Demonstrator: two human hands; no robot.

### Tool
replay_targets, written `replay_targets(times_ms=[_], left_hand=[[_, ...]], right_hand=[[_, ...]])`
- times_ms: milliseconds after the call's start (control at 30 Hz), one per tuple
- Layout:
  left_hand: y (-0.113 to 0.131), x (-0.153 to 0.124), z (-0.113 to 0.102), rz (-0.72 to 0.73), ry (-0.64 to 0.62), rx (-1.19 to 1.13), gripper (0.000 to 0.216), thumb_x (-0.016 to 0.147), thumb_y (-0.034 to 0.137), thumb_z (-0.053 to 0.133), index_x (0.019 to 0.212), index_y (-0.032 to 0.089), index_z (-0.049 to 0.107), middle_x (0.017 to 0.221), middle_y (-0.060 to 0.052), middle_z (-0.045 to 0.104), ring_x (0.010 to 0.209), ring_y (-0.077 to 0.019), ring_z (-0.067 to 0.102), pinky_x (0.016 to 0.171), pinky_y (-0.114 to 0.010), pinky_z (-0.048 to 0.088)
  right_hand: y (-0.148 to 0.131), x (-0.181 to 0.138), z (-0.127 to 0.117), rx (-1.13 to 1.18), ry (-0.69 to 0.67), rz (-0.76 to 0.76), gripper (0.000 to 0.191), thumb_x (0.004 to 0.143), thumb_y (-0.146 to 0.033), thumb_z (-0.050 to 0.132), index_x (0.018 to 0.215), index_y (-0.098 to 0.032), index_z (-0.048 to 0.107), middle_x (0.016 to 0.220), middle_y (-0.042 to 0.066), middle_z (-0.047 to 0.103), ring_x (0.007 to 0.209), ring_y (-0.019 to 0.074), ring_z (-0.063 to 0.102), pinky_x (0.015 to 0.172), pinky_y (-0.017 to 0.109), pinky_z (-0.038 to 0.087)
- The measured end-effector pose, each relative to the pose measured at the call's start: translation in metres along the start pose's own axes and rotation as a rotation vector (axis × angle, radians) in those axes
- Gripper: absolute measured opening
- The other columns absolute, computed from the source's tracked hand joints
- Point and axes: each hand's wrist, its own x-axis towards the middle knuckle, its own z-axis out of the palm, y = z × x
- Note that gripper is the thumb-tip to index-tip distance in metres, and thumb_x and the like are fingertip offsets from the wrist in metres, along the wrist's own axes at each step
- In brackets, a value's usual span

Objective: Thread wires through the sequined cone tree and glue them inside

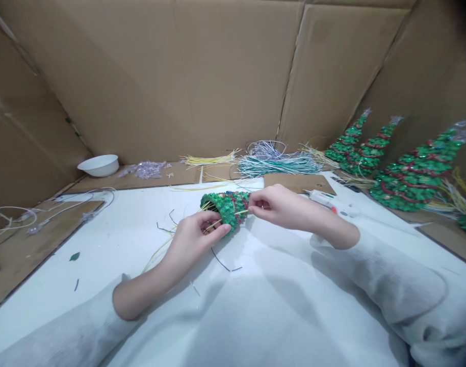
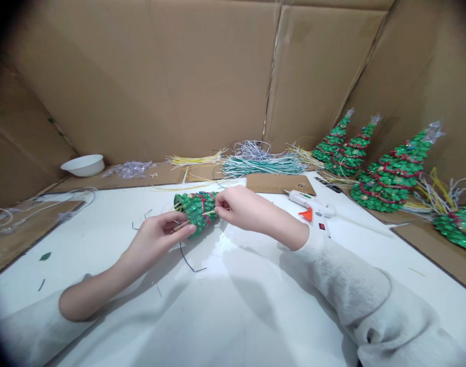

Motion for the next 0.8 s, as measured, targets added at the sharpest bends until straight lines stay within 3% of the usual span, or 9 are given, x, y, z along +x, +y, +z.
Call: replay_targets(times_ms=[433, 633, 800], left_hand=[[-0.016, -0.005, 0.02, 0.003, 0.001, -0.321, 0.021, 0.081, 0.039, 0.056, 0.086, 0.019, 0.054, 0.062, 0.005, 0.046, 0.053, -0.0104, 0.04, 0.051, -0.023, 0.033], [-0.019, -0.005, 0.02, -0.027, -0.006, -0.354, 0.024, 0.079, 0.042, 0.057, 0.088, 0.02, 0.053, 0.063, 0.005, 0.049, 0.051, -0.0109, 0.042, 0.051, -0.023, 0.034], [-0.022, -0.004, 0.02, 0.0, -0.015, -0.331, 0.023, 0.079, 0.042, 0.056, 0.089, 0.021, 0.052, 0.065, 0.005, 0.049, 0.051, -0.0107, 0.042, 0.052, -0.023, 0.034]], right_hand=[[-0.003, 0.004, 0.023, -0.005, 0.047, -0.012, 0.02, 0.085, -0.023, 0.045, 0.07, -0.016, 0.056, 0.065, 0.001, 0.057, 0.057, 0.0092, 0.044, 0.054, 0.022, 0.026], [0.0, 0.001, 0.005, 0.01, -0.055, 0.073, 0.022, 0.084, -0.026, 0.049, 0.065, -0.016, 0.056, 0.056, -0.002, 0.051, 0.05, 0.0075, 0.039, 0.051, 0.023, 0.025], [0.003, 0.001, -0.001, 0.012, 0.014, 0.043, 0.015, 0.08, -0.018, 0.05, 0.066, -0.016, 0.054, 0.058, -0.003, 0.052, 0.052, 0.0075, 0.041, 0.053, 0.022, 0.027]])
